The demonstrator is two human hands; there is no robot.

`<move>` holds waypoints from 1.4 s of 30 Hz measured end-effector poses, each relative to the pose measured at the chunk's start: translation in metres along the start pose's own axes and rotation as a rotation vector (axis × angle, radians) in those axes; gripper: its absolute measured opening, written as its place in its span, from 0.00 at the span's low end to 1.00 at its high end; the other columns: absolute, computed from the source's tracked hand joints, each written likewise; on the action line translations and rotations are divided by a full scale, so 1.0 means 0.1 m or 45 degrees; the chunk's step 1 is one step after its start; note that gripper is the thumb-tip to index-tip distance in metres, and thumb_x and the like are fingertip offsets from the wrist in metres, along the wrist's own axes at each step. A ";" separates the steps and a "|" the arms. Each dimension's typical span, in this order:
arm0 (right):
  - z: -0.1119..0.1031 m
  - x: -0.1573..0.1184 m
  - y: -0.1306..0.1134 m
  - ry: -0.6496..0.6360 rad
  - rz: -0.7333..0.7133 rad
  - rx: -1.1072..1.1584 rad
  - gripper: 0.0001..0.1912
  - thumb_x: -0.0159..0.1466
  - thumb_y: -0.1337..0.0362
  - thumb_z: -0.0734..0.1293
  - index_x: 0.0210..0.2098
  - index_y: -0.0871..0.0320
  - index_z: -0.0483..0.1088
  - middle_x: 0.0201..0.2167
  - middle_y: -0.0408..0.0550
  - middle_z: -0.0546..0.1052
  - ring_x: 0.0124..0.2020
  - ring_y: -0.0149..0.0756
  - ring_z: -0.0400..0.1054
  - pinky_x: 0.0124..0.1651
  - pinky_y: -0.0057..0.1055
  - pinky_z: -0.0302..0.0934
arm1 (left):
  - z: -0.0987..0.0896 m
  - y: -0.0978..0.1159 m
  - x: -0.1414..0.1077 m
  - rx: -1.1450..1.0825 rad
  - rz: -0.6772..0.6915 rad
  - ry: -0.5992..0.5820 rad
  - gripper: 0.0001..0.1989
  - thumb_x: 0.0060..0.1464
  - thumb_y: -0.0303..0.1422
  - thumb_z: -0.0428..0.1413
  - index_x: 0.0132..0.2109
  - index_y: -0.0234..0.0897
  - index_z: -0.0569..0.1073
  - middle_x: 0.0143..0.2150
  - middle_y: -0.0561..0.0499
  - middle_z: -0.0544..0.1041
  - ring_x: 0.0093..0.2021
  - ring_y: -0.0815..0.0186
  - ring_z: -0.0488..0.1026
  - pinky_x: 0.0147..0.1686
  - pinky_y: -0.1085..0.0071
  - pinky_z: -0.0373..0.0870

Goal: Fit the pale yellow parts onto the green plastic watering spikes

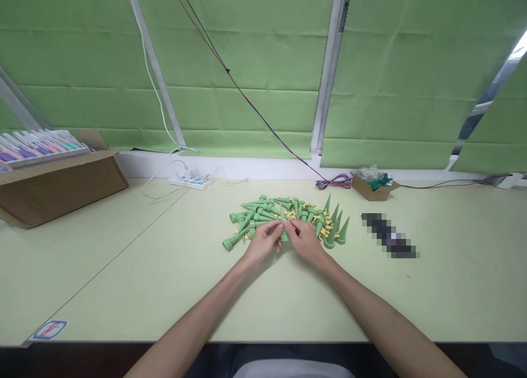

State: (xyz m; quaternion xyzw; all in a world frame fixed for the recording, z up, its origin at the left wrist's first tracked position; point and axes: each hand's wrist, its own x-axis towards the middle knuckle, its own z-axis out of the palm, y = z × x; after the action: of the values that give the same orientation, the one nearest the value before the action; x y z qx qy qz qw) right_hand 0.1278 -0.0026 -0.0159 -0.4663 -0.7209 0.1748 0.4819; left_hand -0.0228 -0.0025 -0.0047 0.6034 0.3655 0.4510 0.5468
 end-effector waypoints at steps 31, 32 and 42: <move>0.02 -0.09 -0.08 0.022 -0.245 -0.325 0.21 0.70 0.52 0.61 0.24 0.55 0.59 0.18 0.39 0.61 0.19 0.28 0.50 0.26 0.28 0.44 | 0.00 0.06 0.00 0.004 0.046 -0.057 0.15 0.57 0.39 0.56 0.26 0.35 0.71 0.25 0.52 0.70 0.22 0.74 0.59 0.22 0.74 0.58; 0.02 -0.09 -0.09 0.023 -0.232 -0.309 0.21 0.70 0.52 0.61 0.24 0.55 0.59 0.18 0.39 0.61 0.19 0.28 0.50 0.26 0.28 0.44 | 0.01 0.06 0.00 0.000 0.042 -0.053 0.15 0.57 0.39 0.56 0.25 0.35 0.70 0.25 0.52 0.70 0.22 0.74 0.59 0.22 0.74 0.58; 0.03 -0.07 -0.16 0.040 -0.121 -0.135 0.27 0.68 0.48 0.62 0.19 0.55 0.53 0.15 0.37 0.58 0.19 0.27 0.51 0.26 0.28 0.46 | 0.03 0.07 -0.01 -0.035 -0.011 0.005 0.14 0.52 0.35 0.56 0.23 0.37 0.64 0.22 0.55 0.65 0.22 0.74 0.57 0.21 0.74 0.55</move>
State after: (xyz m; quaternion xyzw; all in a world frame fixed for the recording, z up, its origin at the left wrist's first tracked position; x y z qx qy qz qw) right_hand 0.1177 -0.0162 -0.0103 -0.4590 -0.7430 0.1059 0.4754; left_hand -0.0205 -0.0055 0.0019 0.5933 0.3629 0.4549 0.5562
